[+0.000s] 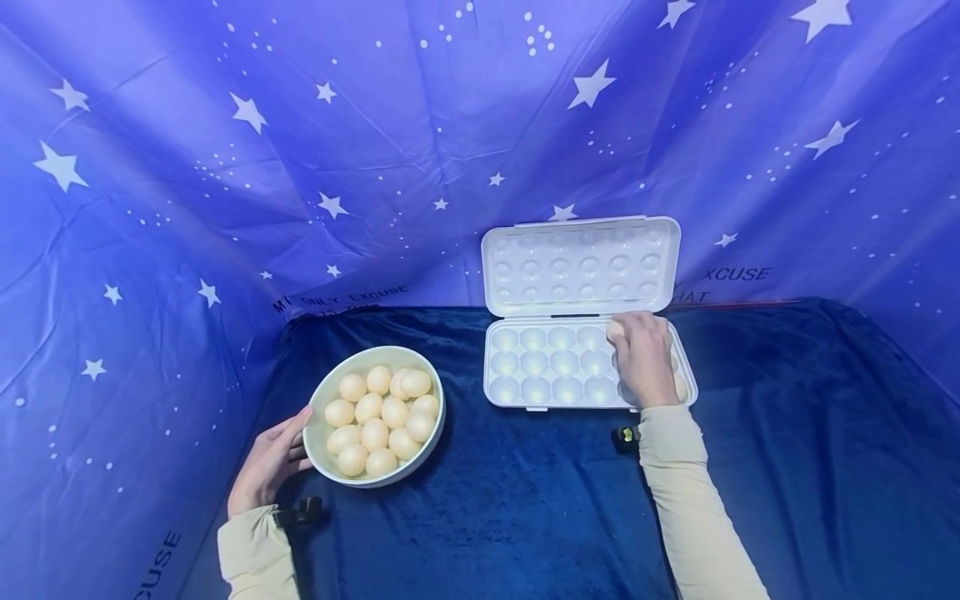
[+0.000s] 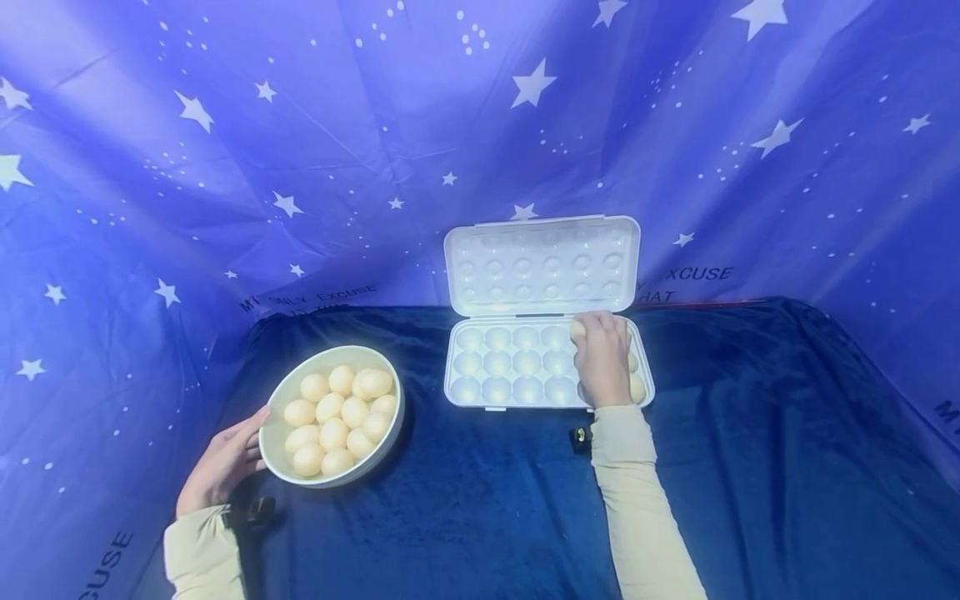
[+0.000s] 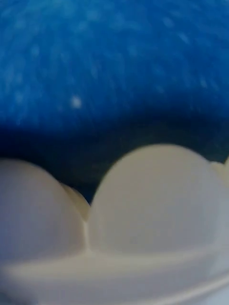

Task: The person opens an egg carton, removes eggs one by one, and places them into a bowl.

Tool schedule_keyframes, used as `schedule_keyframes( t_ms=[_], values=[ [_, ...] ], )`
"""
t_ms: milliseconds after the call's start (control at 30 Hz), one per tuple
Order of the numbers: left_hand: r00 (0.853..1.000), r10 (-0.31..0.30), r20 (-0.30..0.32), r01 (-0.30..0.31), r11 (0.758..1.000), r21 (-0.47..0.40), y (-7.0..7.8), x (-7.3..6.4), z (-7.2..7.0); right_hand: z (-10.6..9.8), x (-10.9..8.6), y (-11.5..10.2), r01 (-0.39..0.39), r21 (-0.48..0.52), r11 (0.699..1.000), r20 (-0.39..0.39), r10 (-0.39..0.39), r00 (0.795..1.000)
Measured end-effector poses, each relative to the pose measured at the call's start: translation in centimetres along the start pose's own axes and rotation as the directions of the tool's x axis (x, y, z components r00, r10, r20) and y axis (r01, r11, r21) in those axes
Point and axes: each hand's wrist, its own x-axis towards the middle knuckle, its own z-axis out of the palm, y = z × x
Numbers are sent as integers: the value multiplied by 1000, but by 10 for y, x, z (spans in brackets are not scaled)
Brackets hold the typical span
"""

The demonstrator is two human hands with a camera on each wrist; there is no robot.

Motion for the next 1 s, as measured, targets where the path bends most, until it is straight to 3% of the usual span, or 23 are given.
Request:
schedule_keyframes(
  t_ms=[233, 500, 767, 1000],
  values=[
    [1000, -6, 2, 6, 1000, -6, -3, -1, 0, -7, -1, -12, 3, 53, 999, 1, -3, 1000],
    [1000, 13, 7, -13, 1000, -6, -1, 1, -1, -14, 1, -27, 78, 105, 991, -29, -75, 997],
    [1000, 17, 9, -17, 1000, -19, 3, 1, -1, -24, -2, -66, 206, 151, 967, -64, -198, 978],
    [1000, 2, 21, -2, 1000, -29, 2, 1, 0, -23, -8, -95, 259, 172, 950, -32, -258, 966]
  ],
)
